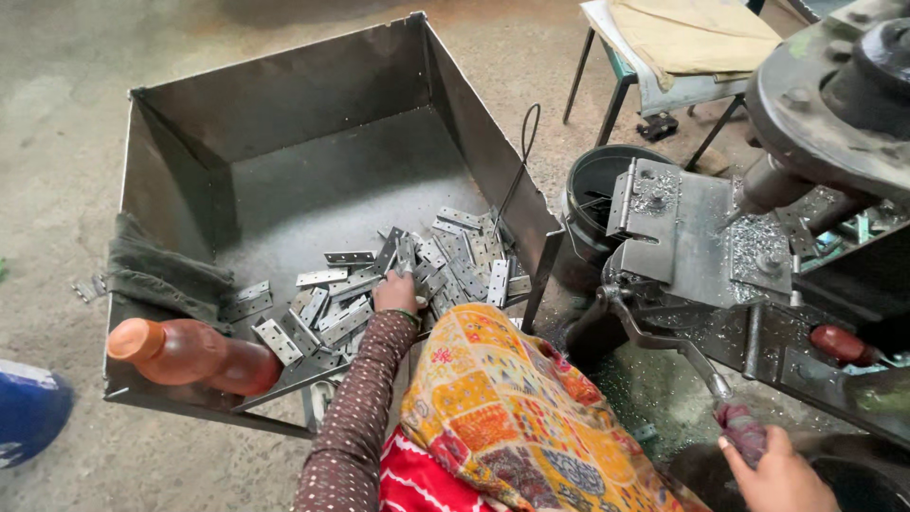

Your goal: The person places metal hinge components into a drilling machine to create holes and then moves the processed parts into a collection bin.

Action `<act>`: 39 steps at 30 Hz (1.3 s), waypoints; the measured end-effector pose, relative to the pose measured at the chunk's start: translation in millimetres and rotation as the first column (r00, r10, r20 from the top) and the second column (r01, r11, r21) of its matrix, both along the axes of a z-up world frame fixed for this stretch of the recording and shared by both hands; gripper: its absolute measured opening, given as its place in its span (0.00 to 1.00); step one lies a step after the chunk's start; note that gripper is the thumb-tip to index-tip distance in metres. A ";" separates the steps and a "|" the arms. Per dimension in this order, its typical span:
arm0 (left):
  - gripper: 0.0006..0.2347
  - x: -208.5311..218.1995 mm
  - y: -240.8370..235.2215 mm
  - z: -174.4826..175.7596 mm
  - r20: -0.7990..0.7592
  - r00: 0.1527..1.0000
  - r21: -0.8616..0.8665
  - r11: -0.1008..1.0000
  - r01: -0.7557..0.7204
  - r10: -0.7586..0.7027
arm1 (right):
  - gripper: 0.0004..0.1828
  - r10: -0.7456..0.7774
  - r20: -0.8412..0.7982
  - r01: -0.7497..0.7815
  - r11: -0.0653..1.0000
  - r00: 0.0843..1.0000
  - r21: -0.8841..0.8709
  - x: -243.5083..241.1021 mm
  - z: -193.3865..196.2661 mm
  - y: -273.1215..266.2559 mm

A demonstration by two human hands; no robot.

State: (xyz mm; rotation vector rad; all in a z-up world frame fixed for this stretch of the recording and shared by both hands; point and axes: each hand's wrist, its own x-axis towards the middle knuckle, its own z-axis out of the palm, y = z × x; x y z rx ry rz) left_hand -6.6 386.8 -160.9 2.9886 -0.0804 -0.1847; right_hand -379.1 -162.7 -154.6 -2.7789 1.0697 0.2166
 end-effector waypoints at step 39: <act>0.22 -125.7 -360.0 157.7 0.314 0.704 0.128 0.763 0.634 -0.637 | 0.28 0.050 -0.143 -0.025 0.985 0.988 0.169 25.4 111.4 62.3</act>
